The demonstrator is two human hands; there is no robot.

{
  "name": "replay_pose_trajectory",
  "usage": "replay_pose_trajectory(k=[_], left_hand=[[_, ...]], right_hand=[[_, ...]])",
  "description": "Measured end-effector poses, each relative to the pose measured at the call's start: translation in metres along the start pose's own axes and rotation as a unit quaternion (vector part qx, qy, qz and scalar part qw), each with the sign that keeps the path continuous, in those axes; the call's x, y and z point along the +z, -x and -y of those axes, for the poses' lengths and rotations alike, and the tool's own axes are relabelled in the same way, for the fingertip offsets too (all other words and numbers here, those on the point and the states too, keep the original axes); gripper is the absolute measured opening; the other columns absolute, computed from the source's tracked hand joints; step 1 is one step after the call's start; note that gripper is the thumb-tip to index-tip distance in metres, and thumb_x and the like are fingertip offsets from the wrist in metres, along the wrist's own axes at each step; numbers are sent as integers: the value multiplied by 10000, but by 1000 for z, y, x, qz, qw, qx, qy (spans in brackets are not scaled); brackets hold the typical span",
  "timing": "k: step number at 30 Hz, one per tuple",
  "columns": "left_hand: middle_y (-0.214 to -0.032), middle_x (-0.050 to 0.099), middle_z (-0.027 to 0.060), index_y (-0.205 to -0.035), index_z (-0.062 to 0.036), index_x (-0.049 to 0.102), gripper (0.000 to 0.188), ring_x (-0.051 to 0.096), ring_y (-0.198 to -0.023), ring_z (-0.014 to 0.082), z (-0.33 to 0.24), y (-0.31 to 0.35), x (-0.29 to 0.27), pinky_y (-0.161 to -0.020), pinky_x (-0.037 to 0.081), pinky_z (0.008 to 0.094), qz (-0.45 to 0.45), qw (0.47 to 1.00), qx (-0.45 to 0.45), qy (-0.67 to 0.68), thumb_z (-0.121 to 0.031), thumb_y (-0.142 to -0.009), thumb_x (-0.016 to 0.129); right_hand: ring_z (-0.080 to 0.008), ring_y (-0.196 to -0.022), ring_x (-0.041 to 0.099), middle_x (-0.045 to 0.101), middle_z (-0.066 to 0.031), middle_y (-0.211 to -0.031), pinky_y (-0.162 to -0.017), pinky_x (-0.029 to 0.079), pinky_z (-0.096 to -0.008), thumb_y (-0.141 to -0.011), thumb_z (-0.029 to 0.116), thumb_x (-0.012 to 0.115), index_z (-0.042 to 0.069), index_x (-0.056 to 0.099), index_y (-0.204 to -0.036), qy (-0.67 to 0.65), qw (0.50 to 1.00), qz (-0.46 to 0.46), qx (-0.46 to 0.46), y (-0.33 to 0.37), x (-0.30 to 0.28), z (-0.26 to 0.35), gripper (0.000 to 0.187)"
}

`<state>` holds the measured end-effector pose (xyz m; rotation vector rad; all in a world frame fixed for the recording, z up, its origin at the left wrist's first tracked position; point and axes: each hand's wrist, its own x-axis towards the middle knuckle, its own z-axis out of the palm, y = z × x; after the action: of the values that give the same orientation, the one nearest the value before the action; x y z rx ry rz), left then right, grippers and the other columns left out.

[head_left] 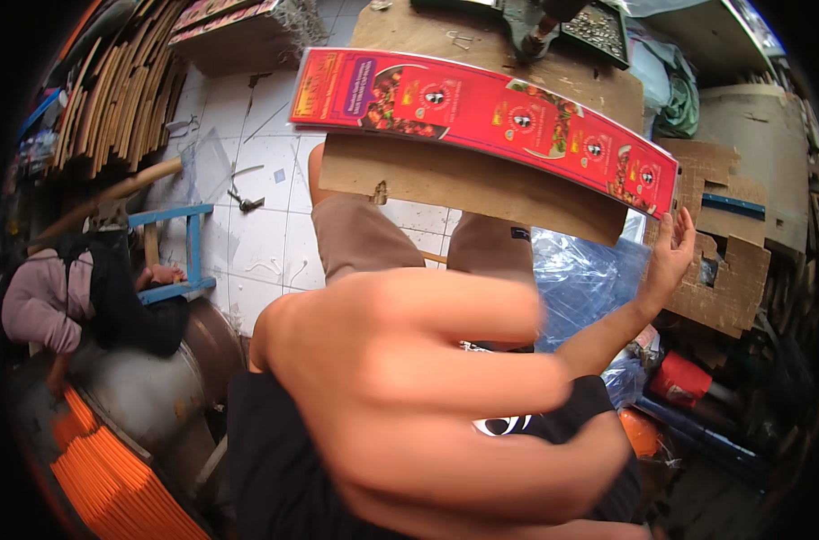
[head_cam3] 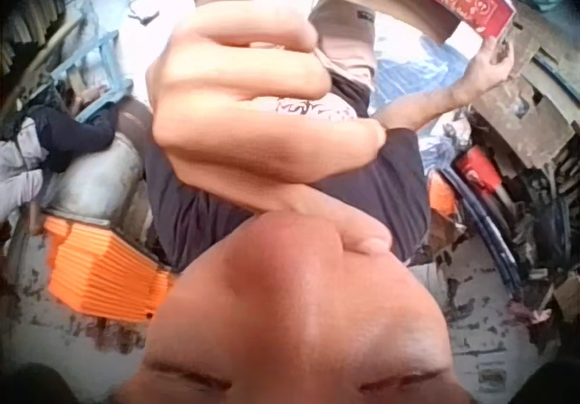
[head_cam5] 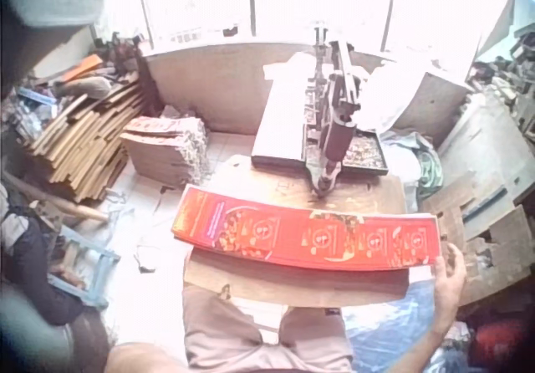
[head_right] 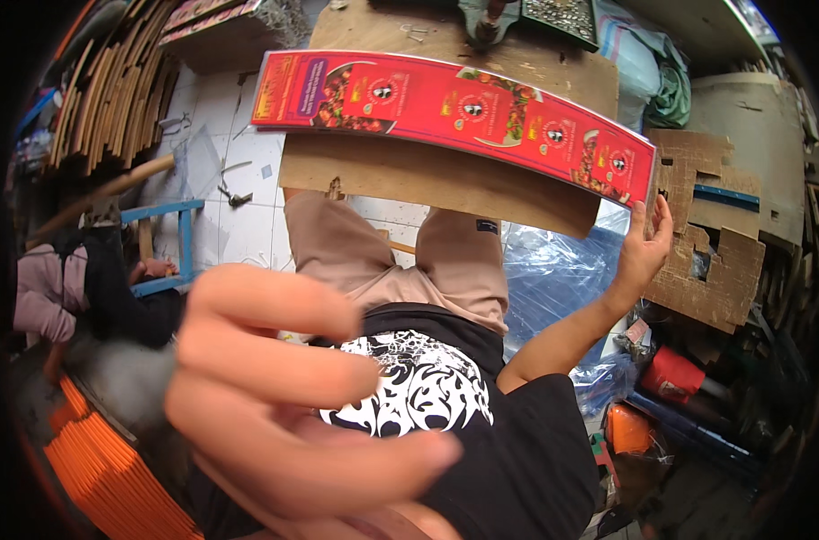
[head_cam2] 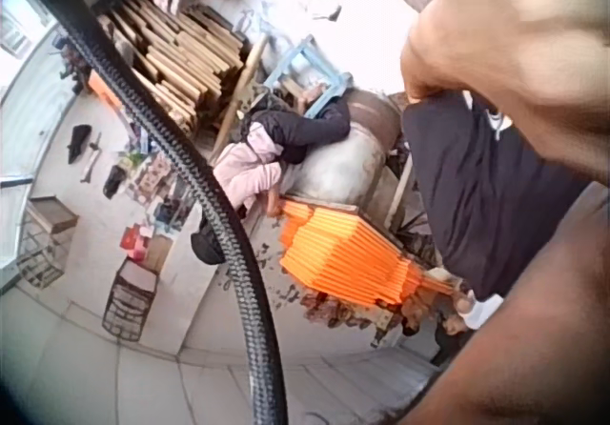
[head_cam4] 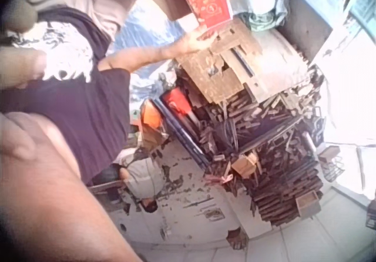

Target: The person manually assembles packaging for incense by picking up printed cardboard sleeves, inserting a white backing board, and stacking the completed units. They use a manual riveting or stapling machine to secure the parts together at one end.

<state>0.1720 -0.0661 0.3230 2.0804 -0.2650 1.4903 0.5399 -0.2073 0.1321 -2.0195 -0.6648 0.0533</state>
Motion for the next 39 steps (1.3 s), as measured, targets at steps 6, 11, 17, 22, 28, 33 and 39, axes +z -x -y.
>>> replay_pose_trajectory(k=[6,11,17,22,28,33,39], left_hand=[[-981,665,152,-1125,-55,632,187,622,-789,177,32,89,-79,-665,479,319,-170,957,-233,13,-70,-965,535],[-1125,669,151,-1241,10,623,375,648,-964,235,115,193,-132,-853,506,340,-44,749,-500,-433,-196,-928,645],[-1039,698,185,-1209,25,652,379,685,-903,270,126,198,-120,-793,535,349,-85,733,-531,-417,-217,-918,671],[-1015,715,192,-1204,2,669,360,690,-828,226,129,200,-111,-702,521,320,-78,742,-466,-476,-202,-908,683],[-1065,712,197,-1201,24,662,355,696,-928,247,124,196,-110,-825,519,330,-122,754,-487,-424,-165,-900,679],[-1122,700,198,-1185,52,659,352,683,-1023,273,120,201,-115,-923,502,351,-174,772,-505,-345,-158,-903,678],[-1253,580,119,-1256,15,580,605,548,-1058,217,90,193,-128,-939,443,346,-203,836,-418,-291,-512,-1020,403]], right_hand=[[-279,-1137,605,630,-181,-1253,-976,461,-390,-895,318,722,-5,597,-1282,58,998,27,-20,-17,12,-12,520],[-322,-1120,625,635,-215,-1230,-964,476,-400,-861,396,727,-6,608,-1266,155,987,39,-11,-32,24,-3,583],[-301,-937,677,690,-198,-1069,-862,518,-386,-771,382,807,-4,693,-1142,177,983,24,36,-42,26,4,548],[-235,-869,669,701,-167,-979,-820,520,-353,-800,341,804,-19,710,-1103,112,994,-2,4,-46,15,-5,480],[-142,-884,655,690,-133,-1043,-779,533,-267,-919,75,674,-63,605,-1158,-104,993,30,43,-56,9,-24,285],[-201,-998,659,655,-151,-1154,-871,550,-318,-941,48,631,-46,522,-1229,-371,927,57,14,-43,-14,6,322],[-318,-1212,524,631,-61,-1208,-1118,296,-577,-960,167,609,161,608,-1156,-516,846,51,-126,-14,-37,3,196]])
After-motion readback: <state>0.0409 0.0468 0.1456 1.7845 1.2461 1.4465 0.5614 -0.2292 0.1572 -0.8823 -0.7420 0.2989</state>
